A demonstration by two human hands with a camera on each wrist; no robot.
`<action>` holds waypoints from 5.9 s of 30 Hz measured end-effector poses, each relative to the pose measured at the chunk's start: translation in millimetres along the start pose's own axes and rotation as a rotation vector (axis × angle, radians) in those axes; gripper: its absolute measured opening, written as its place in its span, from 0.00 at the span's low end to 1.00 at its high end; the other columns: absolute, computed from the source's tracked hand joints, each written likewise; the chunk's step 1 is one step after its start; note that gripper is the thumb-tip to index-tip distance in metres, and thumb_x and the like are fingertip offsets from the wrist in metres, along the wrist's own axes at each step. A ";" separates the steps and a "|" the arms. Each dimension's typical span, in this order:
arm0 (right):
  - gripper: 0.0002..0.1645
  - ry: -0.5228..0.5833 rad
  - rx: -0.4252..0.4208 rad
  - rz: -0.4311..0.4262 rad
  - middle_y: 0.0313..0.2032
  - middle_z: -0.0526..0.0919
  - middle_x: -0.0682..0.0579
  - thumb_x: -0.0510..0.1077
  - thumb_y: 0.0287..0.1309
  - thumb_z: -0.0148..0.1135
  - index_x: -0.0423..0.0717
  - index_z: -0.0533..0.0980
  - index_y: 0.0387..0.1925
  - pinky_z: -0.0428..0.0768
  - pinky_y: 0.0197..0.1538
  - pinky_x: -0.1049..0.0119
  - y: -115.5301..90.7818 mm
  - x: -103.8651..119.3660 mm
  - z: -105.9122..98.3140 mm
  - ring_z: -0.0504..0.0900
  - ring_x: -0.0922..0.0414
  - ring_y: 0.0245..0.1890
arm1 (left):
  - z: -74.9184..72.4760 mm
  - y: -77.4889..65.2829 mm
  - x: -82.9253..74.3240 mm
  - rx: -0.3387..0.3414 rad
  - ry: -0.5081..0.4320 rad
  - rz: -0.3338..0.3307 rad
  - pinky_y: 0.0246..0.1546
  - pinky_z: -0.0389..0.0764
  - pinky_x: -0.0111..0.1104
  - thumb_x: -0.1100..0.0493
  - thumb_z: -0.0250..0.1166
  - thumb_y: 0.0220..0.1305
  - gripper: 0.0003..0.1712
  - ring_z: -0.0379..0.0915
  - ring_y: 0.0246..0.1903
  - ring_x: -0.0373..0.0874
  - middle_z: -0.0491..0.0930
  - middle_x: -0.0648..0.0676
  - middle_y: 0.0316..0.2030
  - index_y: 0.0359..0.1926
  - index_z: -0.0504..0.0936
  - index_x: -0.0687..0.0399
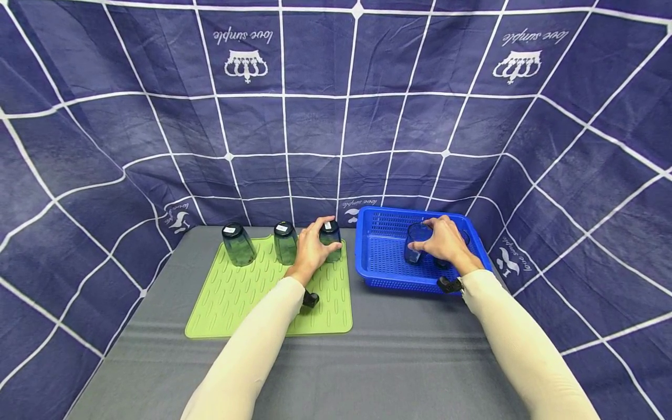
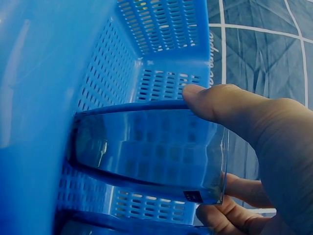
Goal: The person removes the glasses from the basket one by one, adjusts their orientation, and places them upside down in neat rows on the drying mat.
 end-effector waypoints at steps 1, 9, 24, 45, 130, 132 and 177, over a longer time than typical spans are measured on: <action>0.54 0.000 0.001 -0.001 0.65 0.87 0.24 0.61 0.57 0.90 0.29 0.82 0.72 0.80 0.74 0.28 0.2 -0.2 0.0 0.82 0.24 0.72 | 0.1 -0.2 0.4 0.001 -0.002 -0.003 0.68 0.82 0.67 0.54 0.96 0.51 0.49 0.84 0.63 0.74 0.89 0.61 0.72 0.73 0.85 0.27; 0.54 0.011 0.002 -0.006 0.64 0.88 0.25 0.62 0.55 0.91 0.29 0.83 0.70 0.79 0.74 0.29 -1.2 -0.6 -0.6 0.82 0.26 0.71 | -1.0 -1.1 -2.3 0.004 -0.012 -0.016 0.68 0.81 0.67 0.54 0.96 0.50 0.49 0.84 0.63 0.74 0.89 0.61 0.72 0.73 0.85 0.28; 0.52 0.019 0.004 -0.008 0.63 0.89 0.26 0.61 0.55 0.91 0.30 0.84 0.69 0.79 0.75 0.30 -1.7 1.6 -2.0 0.83 0.26 0.70 | -4.6 -3.8 -7.8 -0.016 0.014 0.001 0.68 0.83 0.65 0.54 0.96 0.51 0.49 0.86 0.61 0.72 0.89 0.62 0.71 0.74 0.85 0.30; 0.52 0.080 -0.067 -0.041 0.57 0.89 0.30 0.63 0.54 0.91 0.33 0.85 0.69 0.80 0.70 0.34 -7.1 17.8 -24.3 0.82 0.35 0.63 | -10.4 -6.7 -24.2 0.058 0.060 -0.045 0.75 0.80 0.63 0.55 0.94 0.56 0.48 0.84 0.67 0.72 0.89 0.61 0.71 0.77 0.84 0.36; 0.46 0.295 -0.362 -0.101 0.56 0.87 0.43 0.57 0.47 0.97 0.44 0.89 0.66 0.82 0.56 0.52 -96.7 106.9 -70.7 0.93 0.42 0.53 | -9.9 -16.1 -3.2 0.136 0.100 0.053 0.80 0.80 0.63 0.52 0.82 0.69 0.49 0.78 0.78 0.71 0.78 0.69 0.80 0.88 0.74 0.38; 0.46 0.308 -0.370 -0.104 0.56 0.87 0.43 0.58 0.48 0.97 0.45 0.89 0.67 0.82 0.55 0.59 -98.5 107.4 -70.1 0.93 0.43 0.53 | -17.5 -20.0 -13.1 0.129 0.101 0.052 0.78 0.81 0.62 0.53 0.81 0.70 0.48 0.79 0.76 0.71 0.78 0.70 0.79 0.87 0.75 0.41; 0.40 0.831 -0.291 -0.199 0.63 0.83 0.43 0.35 0.56 0.89 0.42 0.83 0.69 0.95 0.52 0.70 -135.9 150.1 -64.5 0.93 0.65 0.58 | -131.5 -92.9 -137.8 -0.013 -0.142 0.200 0.64 0.92 0.55 0.57 0.75 0.80 0.26 0.89 0.66 0.56 0.89 0.56 0.66 0.74 0.86 0.50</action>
Point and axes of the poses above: each hand's wrist, its own y-axis towards the middle knuckle, its own z-axis out of the palm, x = y × z, the point moved 9 cm from there along y, towards the middle knuckle
